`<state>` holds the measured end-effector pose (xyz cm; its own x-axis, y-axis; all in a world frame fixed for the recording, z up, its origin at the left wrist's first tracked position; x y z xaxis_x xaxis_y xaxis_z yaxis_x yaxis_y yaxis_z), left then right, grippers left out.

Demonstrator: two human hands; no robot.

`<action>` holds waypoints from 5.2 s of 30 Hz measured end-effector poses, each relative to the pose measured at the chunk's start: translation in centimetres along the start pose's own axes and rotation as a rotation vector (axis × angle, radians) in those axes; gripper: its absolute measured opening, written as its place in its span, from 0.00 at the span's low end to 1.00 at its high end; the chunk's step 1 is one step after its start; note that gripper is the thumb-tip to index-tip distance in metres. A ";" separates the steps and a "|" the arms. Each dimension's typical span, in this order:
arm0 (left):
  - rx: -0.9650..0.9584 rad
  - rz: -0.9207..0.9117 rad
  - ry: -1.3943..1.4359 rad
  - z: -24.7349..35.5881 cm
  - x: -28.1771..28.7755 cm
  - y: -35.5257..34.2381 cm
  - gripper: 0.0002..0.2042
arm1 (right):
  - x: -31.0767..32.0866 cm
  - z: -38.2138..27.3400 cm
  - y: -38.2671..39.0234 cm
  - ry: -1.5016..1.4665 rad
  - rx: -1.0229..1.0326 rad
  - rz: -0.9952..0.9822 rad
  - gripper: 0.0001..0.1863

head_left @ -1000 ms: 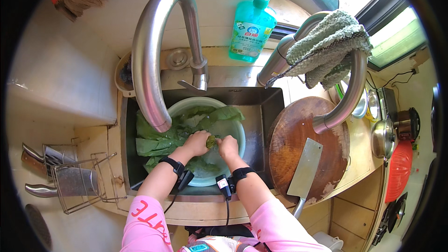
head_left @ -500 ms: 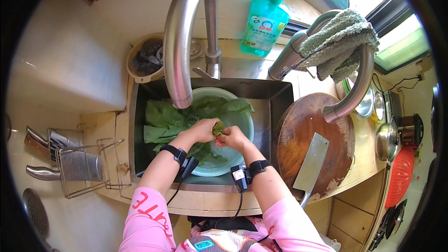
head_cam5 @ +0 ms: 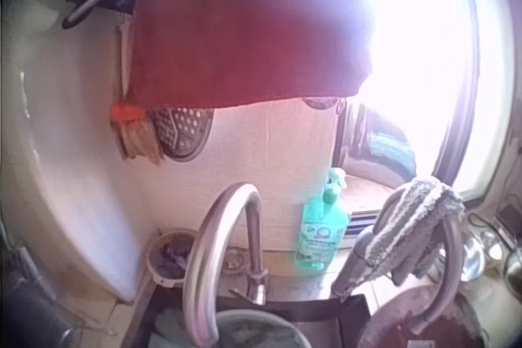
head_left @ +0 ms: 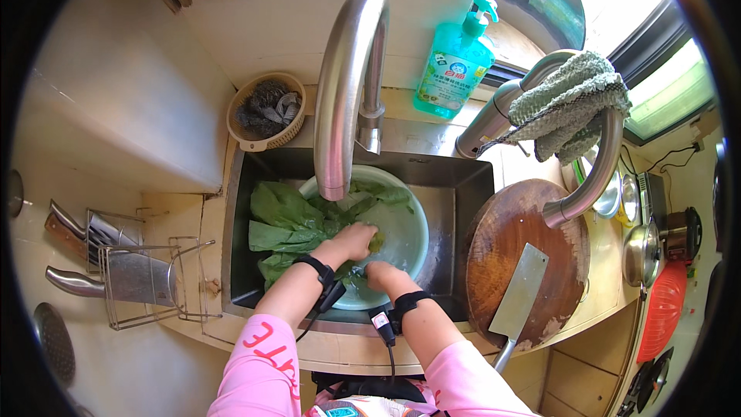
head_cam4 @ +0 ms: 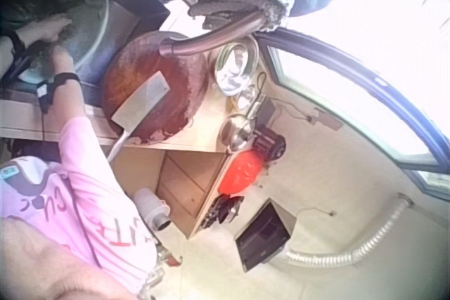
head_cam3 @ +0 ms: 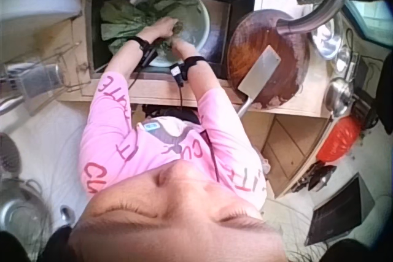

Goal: The person walks into the kitchen and washes leafy green vegetables under running water in a bowl placed in the sink. They rinse the leaves, separate them, and then drain the water before rinsing a metal bowl.

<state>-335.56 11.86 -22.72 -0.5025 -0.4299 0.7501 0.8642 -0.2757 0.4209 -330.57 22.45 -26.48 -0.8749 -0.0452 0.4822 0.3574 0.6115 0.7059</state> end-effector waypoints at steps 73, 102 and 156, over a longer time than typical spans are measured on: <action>0.087 0.465 0.921 -0.1 16.7 21.6 0.25 | 11.1 -9.8 -0.7 -1.383 0.347 0.688 0.13; -0.122 0.573 1.200 -3.5 16.3 21.2 0.20 | 10.6 -10.7 4.7 -1.325 0.521 0.262 0.19; -0.043 0.768 1.179 -6.2 15.2 21.8 0.24 | 9.8 -0.1 4.1 -0.910 -0.206 1.717 0.10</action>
<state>-324.50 -6.02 -5.30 0.3431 -0.9351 -0.0889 0.9384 0.3372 0.0756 -337.65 24.38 -18.82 0.5296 0.7964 0.2920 0.8425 -0.5339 -0.0716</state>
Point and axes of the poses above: each hand's wrist, its own y-axis away from the middle knuckle, its own x-axis out of the back of the hand, z = x × y, the point moved 3 cm from there along -y, towards the middle knuckle, and after that the axes turned 11 degrees about x, right-handed, at the moved point
